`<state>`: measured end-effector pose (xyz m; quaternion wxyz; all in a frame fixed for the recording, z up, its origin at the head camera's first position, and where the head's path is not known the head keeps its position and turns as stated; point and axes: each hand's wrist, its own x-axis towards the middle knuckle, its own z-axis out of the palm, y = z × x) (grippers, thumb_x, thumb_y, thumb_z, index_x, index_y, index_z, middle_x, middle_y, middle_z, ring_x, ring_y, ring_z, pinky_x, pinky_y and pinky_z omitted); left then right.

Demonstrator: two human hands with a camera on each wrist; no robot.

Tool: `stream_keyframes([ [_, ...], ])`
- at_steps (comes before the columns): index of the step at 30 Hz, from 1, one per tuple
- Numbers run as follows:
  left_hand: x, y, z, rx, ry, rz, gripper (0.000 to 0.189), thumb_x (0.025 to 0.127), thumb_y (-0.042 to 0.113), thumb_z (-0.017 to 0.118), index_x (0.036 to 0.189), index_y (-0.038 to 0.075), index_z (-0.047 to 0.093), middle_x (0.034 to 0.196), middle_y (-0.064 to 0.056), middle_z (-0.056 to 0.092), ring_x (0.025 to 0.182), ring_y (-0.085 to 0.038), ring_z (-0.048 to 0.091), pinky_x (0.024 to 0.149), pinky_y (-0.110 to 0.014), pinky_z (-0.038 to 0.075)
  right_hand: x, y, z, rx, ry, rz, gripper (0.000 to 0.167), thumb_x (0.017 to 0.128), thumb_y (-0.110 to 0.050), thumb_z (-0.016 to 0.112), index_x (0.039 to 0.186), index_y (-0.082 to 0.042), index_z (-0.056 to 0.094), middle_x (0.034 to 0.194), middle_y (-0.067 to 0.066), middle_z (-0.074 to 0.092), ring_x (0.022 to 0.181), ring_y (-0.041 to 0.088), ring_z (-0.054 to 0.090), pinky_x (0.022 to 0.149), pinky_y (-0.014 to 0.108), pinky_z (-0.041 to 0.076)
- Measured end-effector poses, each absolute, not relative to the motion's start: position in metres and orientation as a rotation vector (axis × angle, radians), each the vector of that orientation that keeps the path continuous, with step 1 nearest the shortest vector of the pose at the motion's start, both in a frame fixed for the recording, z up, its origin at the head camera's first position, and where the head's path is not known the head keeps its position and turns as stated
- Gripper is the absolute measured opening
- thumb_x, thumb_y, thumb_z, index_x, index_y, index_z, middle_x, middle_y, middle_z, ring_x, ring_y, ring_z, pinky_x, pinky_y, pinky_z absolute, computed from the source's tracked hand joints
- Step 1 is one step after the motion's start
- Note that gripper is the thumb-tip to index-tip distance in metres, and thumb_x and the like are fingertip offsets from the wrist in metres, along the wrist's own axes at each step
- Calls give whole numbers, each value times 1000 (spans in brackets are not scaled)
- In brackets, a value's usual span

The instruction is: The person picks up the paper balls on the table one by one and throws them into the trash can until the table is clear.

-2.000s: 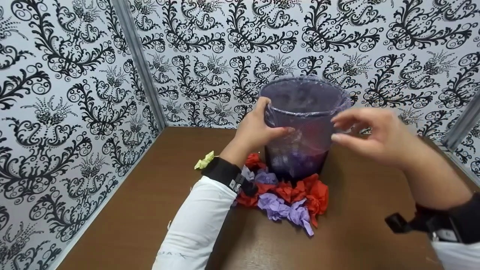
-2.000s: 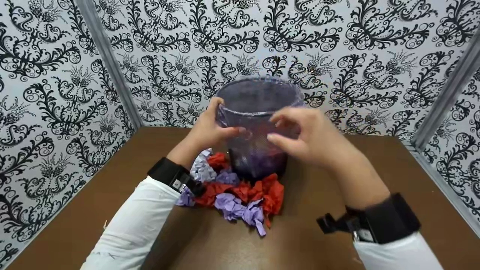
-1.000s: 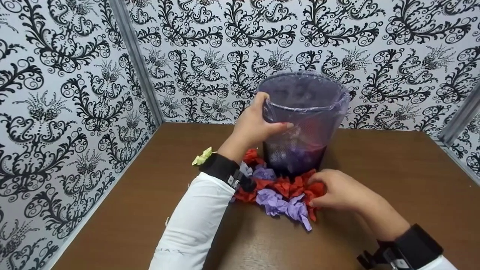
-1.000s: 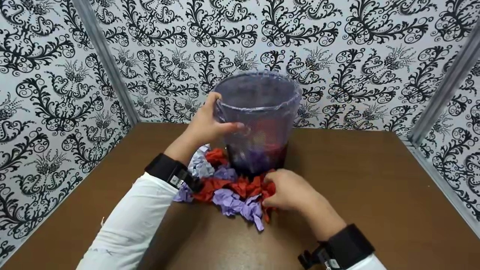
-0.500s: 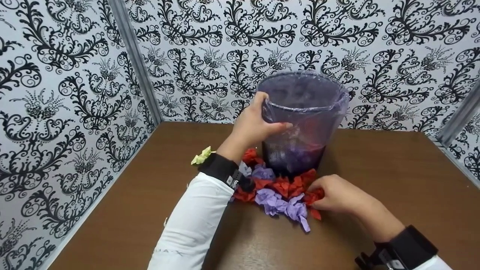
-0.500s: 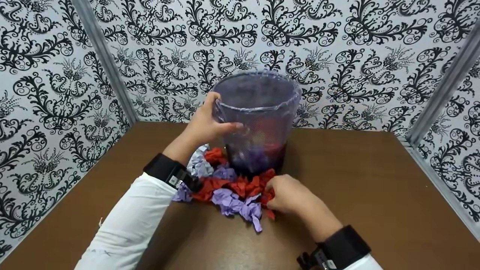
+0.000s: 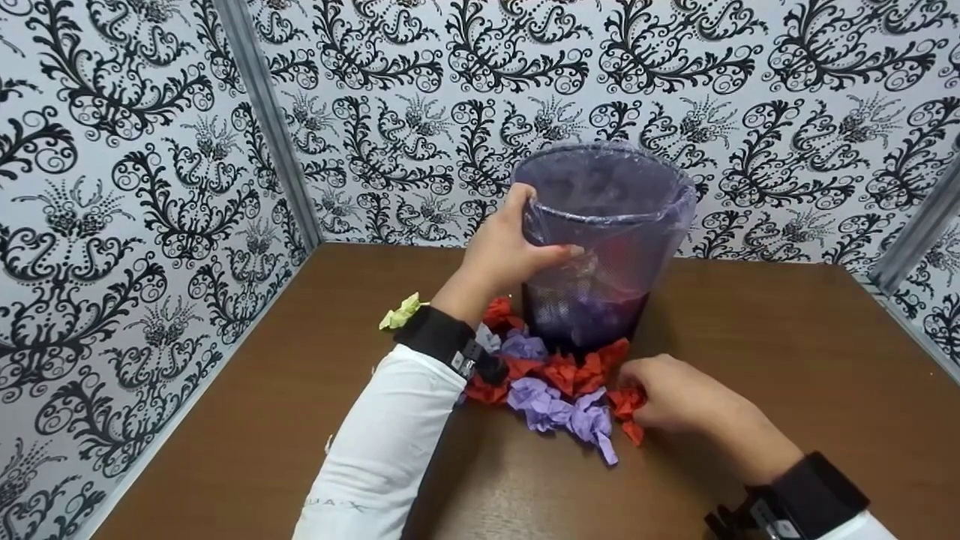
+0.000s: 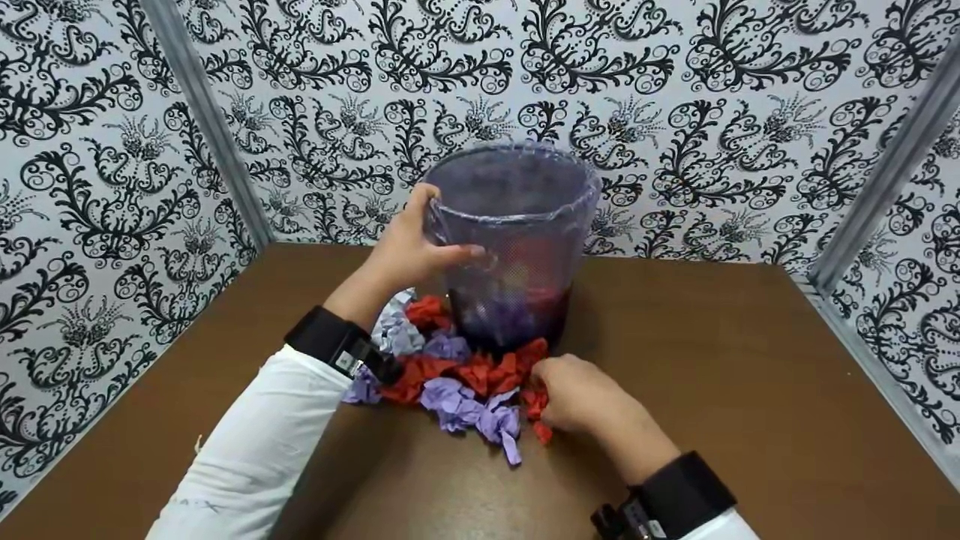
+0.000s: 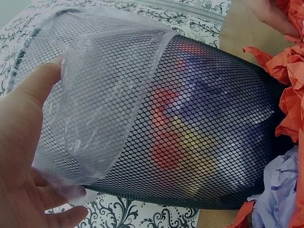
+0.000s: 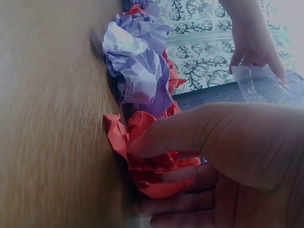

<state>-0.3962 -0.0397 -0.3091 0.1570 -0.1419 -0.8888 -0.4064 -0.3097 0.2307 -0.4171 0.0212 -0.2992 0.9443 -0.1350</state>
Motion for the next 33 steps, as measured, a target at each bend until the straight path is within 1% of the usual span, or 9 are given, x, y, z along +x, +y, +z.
stream_keyframes([
  [10,-395,-40,-308,-405,-2550,-1187,90,58,66,92,127,37,42,102,7,66,95,-15,66,88,-39,59,-309,235,-416,-913,2869,-405,31,68,0,72,88,-20,61,73,-7,55,64,9,48,52,25,39],
  [18,-395,-39,-308,-404,-2538,-1198,90,57,65,93,128,38,43,103,6,66,96,-15,67,88,-39,60,-313,241,-418,-922,2853,-428,30,66,-2,73,85,-21,59,74,-8,57,63,8,48,53,24,40],
  [22,-395,-38,-309,-408,-2538,-1185,90,58,63,94,128,37,43,104,7,66,96,-15,66,88,-39,59,-313,243,-419,-897,2837,-422,30,67,-3,73,86,-23,60,74,-8,57,63,8,49,53,24,41],
  [25,-395,-38,-310,-409,-2546,-1184,89,59,63,93,127,37,42,103,7,66,95,-15,66,87,-38,59,-312,246,-418,-894,2819,-466,27,69,-3,72,83,-21,58,70,-9,57,57,5,55,50,23,43],
  [29,-396,-39,-310,-408,-2555,-1189,90,59,64,93,127,38,41,101,7,66,93,-15,67,86,-37,59,-313,250,-413,-960,2817,-523,25,70,-4,73,78,-20,55,67,-10,56,55,2,55,49,22,43],
  [33,-396,-39,-309,-411,-2551,-1197,90,59,64,93,127,38,41,101,7,66,93,-16,67,84,-37,60,-313,254,-404,-1011,2837,-545,25,71,-8,75,78,-22,56,68,-10,54,60,3,50,51,21,42],
])
